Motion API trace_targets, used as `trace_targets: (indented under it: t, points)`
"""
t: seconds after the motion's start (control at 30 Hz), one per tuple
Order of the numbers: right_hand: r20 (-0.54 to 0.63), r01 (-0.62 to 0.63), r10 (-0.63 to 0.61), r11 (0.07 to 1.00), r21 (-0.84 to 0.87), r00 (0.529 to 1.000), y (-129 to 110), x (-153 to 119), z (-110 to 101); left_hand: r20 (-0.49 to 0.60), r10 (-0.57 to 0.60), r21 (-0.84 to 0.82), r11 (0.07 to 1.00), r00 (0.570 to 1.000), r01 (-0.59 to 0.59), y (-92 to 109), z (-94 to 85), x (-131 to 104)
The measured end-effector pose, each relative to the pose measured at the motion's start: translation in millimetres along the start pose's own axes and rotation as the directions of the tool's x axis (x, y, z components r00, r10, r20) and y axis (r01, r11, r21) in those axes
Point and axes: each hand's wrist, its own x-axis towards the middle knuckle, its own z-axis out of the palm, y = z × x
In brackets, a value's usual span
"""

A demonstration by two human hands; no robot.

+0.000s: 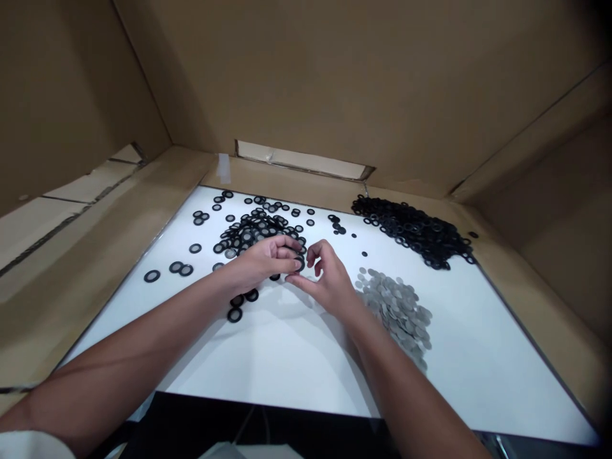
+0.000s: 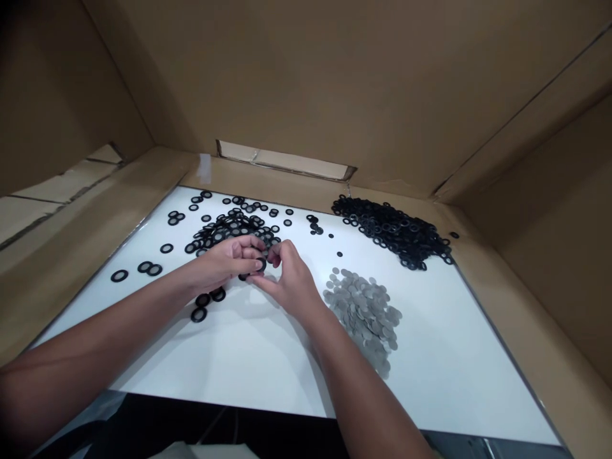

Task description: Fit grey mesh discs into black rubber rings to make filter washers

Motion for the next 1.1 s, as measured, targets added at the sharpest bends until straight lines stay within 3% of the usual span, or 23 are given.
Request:
trace_targets:
  t: [0.13,0.2,0.33,0.5,0.57,0.67,0.77,0.9,1.0,1.1]
  points:
    - [0.092,0.112,-0.115,0.993,0.038,0.989,4,0,-9,0.005,0.005,-0.004,1.0,1.0,-0.005,1,0.0,0]
    - [0.065,0.138,-0.139,0.99,0.024,0.988,5,2,-7,-0.01,-0.009,-0.005,1.0,1.0,0.008,1,0.6,0]
    - [-0.078,0.086,-0.088,0.996,-0.034,0.993,5,3,4,-0.022,-0.012,-0.005,1.0,1.0,0.011,0,2.4,0]
    - [-0.009,0.046,-0.047,0.998,-0.053,0.999,6,1,0,-0.086,0.071,0.04,0.997,0.994,-0.068,9,-2.9,0]
    - [0.0,0.038,-0.038,0.996,-0.079,0.999,8,1,-5,-0.189,0.213,0.152,0.971,0.959,-0.186,16,-9.8,1]
    - [0.026,0.028,-0.026,0.994,-0.107,0.999,9,1,-8,-0.328,0.427,0.368,0.879,0.843,-0.302,25,-23.8,3]
    - [0.087,0.027,-0.018,0.994,-0.105,0.996,7,0,-7,-0.37,0.534,0.548,0.786,0.76,-0.286,27,-37.4,5]
    - [0.093,0.022,-0.012,0.994,-0.108,0.996,3,-1,-8,-0.369,0.609,0.69,0.686,0.702,-0.232,24,-47.0,7]
    - [0.004,0.0,0.0,0.994,-0.109,1.0,6,2,-21,-0.36,0.65,0.744,0.633,0.669,-0.215,22,-47.4,8]
    - [-0.228,-0.075,0.054,0.993,-0.087,0.972,23,15,-51,-0.354,0.672,0.777,0.598,0.651,-0.194,21,-44.6,8]
